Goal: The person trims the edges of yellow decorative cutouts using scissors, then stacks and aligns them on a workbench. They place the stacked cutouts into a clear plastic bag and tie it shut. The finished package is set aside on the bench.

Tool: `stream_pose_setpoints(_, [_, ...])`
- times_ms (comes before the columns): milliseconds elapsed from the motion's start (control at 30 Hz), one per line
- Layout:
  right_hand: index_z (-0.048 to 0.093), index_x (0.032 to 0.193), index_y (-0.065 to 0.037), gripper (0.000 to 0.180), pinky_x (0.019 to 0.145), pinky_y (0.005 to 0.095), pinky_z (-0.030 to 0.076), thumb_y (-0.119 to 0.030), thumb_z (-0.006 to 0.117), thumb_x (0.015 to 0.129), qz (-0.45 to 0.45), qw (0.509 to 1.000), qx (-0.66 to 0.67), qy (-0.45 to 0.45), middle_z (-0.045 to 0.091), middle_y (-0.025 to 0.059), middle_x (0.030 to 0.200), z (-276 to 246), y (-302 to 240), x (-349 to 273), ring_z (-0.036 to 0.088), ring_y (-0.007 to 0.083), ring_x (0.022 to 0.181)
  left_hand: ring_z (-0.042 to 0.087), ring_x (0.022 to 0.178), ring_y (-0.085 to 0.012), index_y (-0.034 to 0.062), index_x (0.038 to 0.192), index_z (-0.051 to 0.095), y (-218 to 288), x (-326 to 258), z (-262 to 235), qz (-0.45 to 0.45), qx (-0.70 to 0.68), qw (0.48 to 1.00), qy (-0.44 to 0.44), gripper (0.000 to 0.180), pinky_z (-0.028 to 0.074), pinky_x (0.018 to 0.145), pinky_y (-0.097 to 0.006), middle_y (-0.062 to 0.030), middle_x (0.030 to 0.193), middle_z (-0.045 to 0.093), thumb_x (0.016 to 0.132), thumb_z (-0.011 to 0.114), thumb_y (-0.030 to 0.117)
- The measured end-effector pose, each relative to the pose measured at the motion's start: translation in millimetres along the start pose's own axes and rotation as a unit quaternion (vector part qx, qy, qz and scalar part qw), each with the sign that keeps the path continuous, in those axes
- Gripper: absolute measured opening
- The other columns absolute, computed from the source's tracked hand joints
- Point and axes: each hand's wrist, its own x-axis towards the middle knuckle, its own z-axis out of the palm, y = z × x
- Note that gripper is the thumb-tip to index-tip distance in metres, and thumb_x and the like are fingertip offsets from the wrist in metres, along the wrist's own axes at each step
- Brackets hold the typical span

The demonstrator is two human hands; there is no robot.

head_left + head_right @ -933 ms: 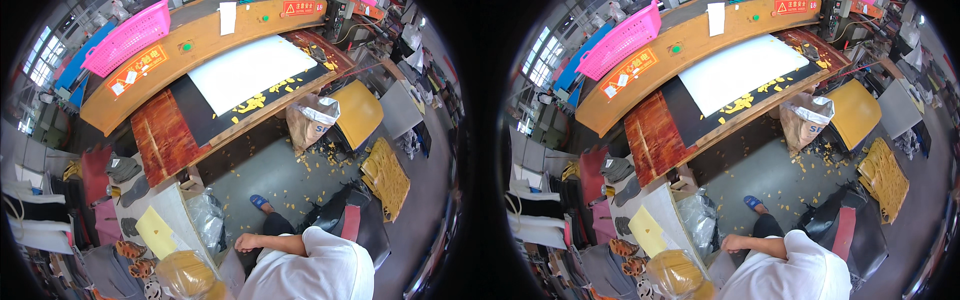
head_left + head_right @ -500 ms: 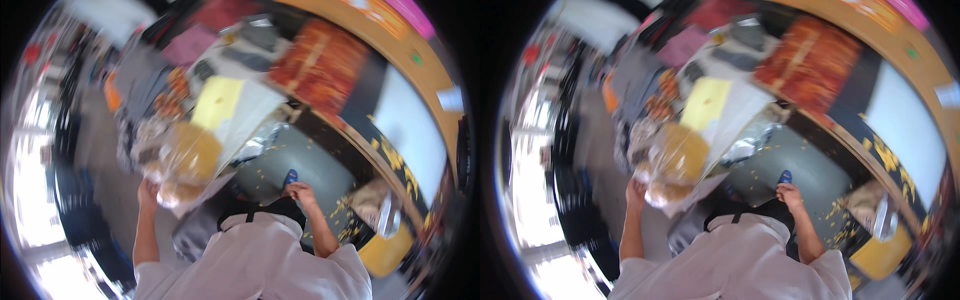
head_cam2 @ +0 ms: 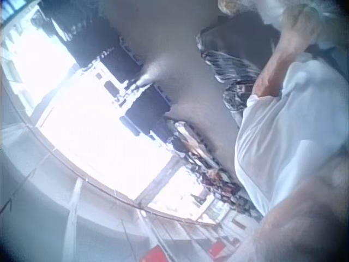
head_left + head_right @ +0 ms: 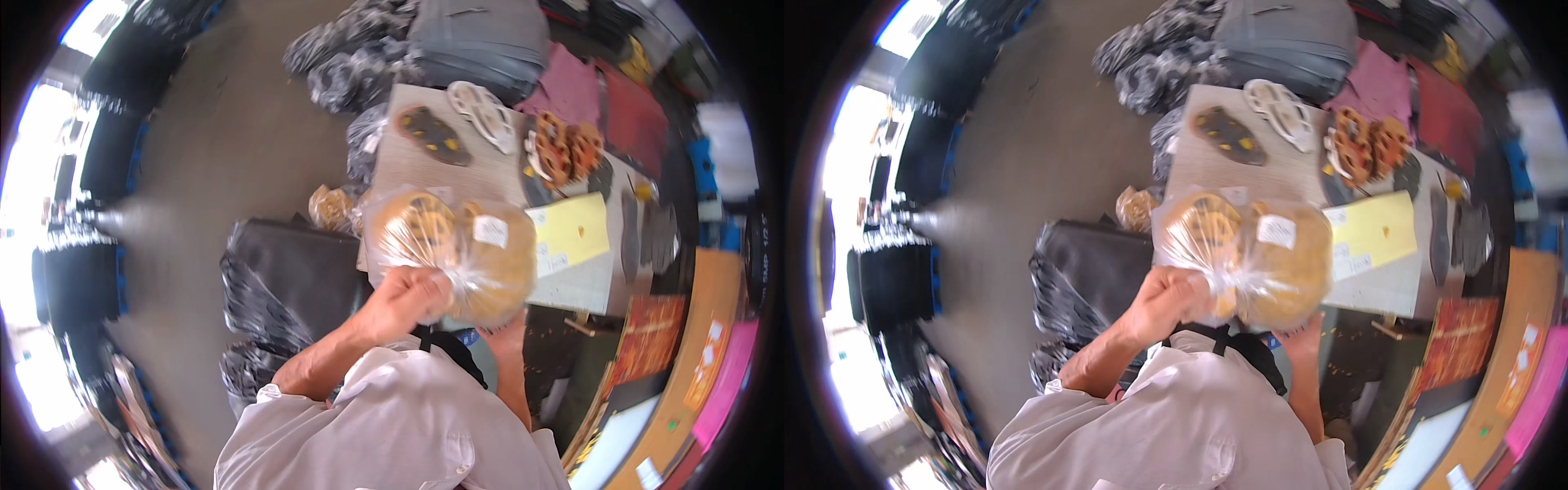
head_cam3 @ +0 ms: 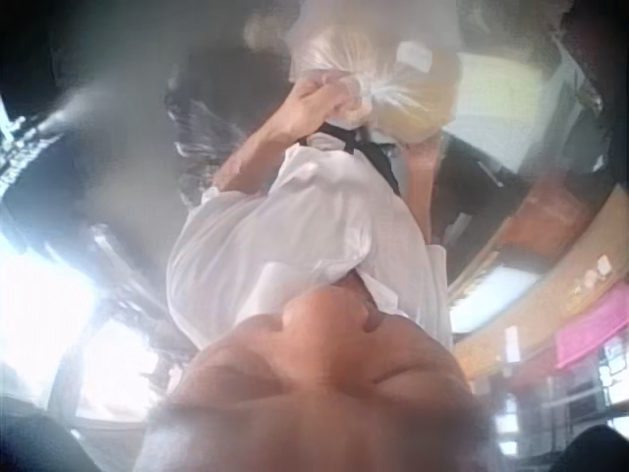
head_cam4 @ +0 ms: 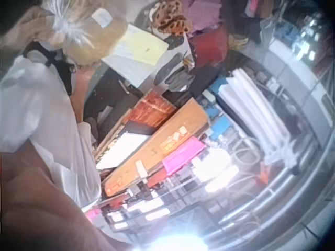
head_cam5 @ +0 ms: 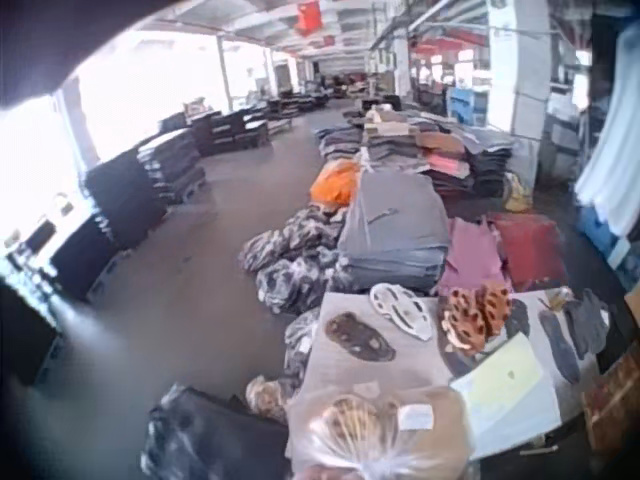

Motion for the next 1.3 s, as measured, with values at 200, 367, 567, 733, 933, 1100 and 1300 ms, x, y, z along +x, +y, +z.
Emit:
stream_pose_setpoints(200, [0.046,0.158,-0.013,0.072,0.116,0.0542,0.045,-0.043,0.074,0.098,-0.063,0.810,-0.470,-0.347,0.054,0.0122,0.156,110.3,21.1,14.6,0.055,0.0326,0.139,0.051,0.057,-0.0298,-0.0014,0.072,0.050,128.2,-76.6,-76.6,0.210,0.218,0.951,-0.065,0.028,0.037,0.056,-0.042,-0.0136,0.069,0.052,0.094,0.059,0.012])
stream_pose_setpoints(367, [0.051,0.155,-0.012,0.070,0.115,0.0478,0.046,-0.039,0.078,0.096,-0.053,0.746,-0.517,-0.416,0.057,0.0123,0.153,152.9,154.3,71.9,0.056,0.0281,0.138,0.065,0.067,-0.0305,-0.0073,0.095,0.066,142.4,-136.5,-94.7,0.357,0.301,0.858,0.212,0.018,0.052,0.053,-0.035,-0.0223,0.090,0.069,0.092,0.067,0.011])
stream_pose_setpoints(567, [0.059,0.149,-0.013,0.069,0.105,0.0459,0.050,-0.060,0.069,0.099,0.432,0.882,-0.186,0.019,0.068,0.0107,0.137,186.2,280.2,90.0,0.067,0.0300,0.119,0.036,0.053,-0.0041,-0.0012,0.070,0.059,146.7,-124.4,-208.7,0.010,0.188,0.900,0.394,0.031,0.024,0.051,-0.027,0.0046,0.060,0.044,0.096,0.059,0.016])
stream_pose_setpoints(733, [0.062,0.141,-0.006,0.055,0.093,0.0371,0.057,-0.049,0.060,0.108,0.470,0.808,-0.335,-0.121,0.073,0.0054,0.113,153.5,225.6,68.8,0.071,0.0192,0.101,0.036,0.055,-0.0071,0.0062,0.064,0.051,86.3,-60.2,-315.8,-0.121,0.272,0.897,0.326,0.036,0.027,0.052,-0.028,0.0019,0.061,0.045,0.098,0.055,0.017])
stream_pose_setpoints(933, [0.072,0.118,-0.006,0.031,0.074,0.0291,0.060,-0.034,0.068,0.104,0.334,0.848,-0.385,0.144,0.073,0.0045,0.099,98.7,172.6,54.2,0.070,0.0132,0.081,0.040,0.056,-0.0108,0.0066,0.068,0.053,-13.9,3.6,-431.0,-0.078,0.071,0.910,0.400,0.033,0.034,0.056,-0.030,0.0006,0.060,0.046,0.099,0.057,0.017])
stream_pose_setpoints(1100, [0.071,0.121,-0.005,0.030,0.075,0.0313,0.060,-0.031,0.067,0.105,0.280,0.868,-0.354,0.208,0.073,0.0057,0.099,68.0,163.5,37.0,0.070,0.0148,0.082,0.063,0.077,-0.0219,0.0029,0.084,0.058,-175.7,66.2,-481.4,-0.118,-0.054,0.889,0.440,0.023,0.058,0.084,-0.041,-0.0101,0.088,0.062,0.101,0.056,0.018])
stream_pose_setpoints(1300, [0.069,0.127,-0.003,0.032,0.079,0.0336,0.061,-0.028,0.064,0.107,0.274,0.861,-0.344,0.254,0.072,0.0080,0.102,58.4,160.9,4.5,0.071,0.0173,0.087,0.068,0.086,-0.0245,-0.0005,0.103,0.069,-338.0,150.8,-589.8,-0.179,0.134,0.892,0.392,0.025,0.058,0.079,-0.040,-0.0139,0.093,0.068,0.098,0.061,0.023])
